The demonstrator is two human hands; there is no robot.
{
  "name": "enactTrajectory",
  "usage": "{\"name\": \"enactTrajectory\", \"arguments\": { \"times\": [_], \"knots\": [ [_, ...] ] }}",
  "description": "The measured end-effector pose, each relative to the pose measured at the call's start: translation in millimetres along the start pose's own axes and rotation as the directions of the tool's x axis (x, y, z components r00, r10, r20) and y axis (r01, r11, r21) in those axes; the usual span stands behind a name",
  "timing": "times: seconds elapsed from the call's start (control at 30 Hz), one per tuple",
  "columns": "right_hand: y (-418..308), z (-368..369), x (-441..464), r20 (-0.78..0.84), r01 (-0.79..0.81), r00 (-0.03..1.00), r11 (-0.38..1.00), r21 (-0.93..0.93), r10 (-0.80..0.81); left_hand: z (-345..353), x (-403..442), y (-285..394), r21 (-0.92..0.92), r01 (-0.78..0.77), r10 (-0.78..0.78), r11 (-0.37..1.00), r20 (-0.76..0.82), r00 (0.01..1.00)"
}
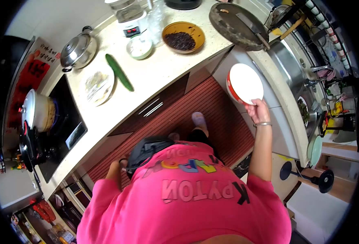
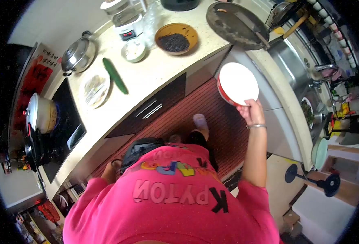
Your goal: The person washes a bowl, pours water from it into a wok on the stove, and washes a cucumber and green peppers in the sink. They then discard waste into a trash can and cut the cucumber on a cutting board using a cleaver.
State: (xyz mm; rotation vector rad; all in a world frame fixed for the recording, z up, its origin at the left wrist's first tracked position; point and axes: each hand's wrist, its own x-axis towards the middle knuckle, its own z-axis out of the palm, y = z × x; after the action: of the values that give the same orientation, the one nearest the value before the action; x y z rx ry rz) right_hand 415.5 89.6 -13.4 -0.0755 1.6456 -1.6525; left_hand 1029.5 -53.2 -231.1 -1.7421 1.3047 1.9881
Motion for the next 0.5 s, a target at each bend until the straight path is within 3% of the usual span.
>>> {"name": "enactTrajectory", "arguments": {
  "times": [0.03, 0.17, 0.23, 0.27, 0.3, 0.33, 0.37, 0.4, 0.43, 0.5],
  "knots": [
    [-11, -4, 29, 0.075, 0.013, 0.997, 0.998, 0.054, -0.017, 9, -5, -6, -0.066, 0.024, -0.025, 0.998, -0.001, 1.0],
    [-66, 4, 135, 0.1, 0.022, 0.995, 0.996, 0.084, -0.031, 60, -48, -31, -0.463, 0.035, -0.043, 0.886, -0.008, 0.999],
    [-80, 10, 202, 0.139, -0.003, 0.99, 0.997, 0.079, -0.008, 96, -83, -33, -0.699, -0.085, 0.002, 0.71, -0.119, 0.993],
    [-76, 14, 246, 0.147, -0.076, 0.988, 0.974, 0.213, 0.045, 114, -99, -43, -0.797, -0.175, 0.008, 0.577, -0.209, 0.978],
    [-68, -5, 313, 0.254, -0.087, 0.966, 0.981, 0.175, 0.041, 139, -103, -30, -0.826, -0.239, -0.031, 0.511, -0.296, 0.955],
    [-88, 22, 301, 0.259, -0.082, 0.965, 0.974, 0.211, 0.025, 156, -94, 1, -0.608, -0.009, -0.21, 0.794, -0.287, 0.935],
    [-97, 36, 331, 0.156, -0.141, 0.982, 0.964, 0.225, 0.107, 165, -93, 18, -0.352, 0.306, -0.415, 0.885, -0.297, 0.86],
    [-94, 20, 384, 0.167, -0.122, 0.982, 0.976, 0.18, 0.092, 177, -113, 52, -0.382, 0.332, -0.455, 0.863, -0.298, 0.839],
    [-90, -13, 428, 0.395, -0.128, 0.915, 0.987, 0.102, 0.078, 189, -131, 87, -0.412, 0.357, -0.494, 0.839, -0.298, 0.817],
    [-95, -1, 456, 0.27, -0.109, 0.96, 0.987, 0.121, 0.073, 215, -104, -10, -0.296, 0.088, -0.217, 0.951, -0.44, 0.871]
  ]
}}
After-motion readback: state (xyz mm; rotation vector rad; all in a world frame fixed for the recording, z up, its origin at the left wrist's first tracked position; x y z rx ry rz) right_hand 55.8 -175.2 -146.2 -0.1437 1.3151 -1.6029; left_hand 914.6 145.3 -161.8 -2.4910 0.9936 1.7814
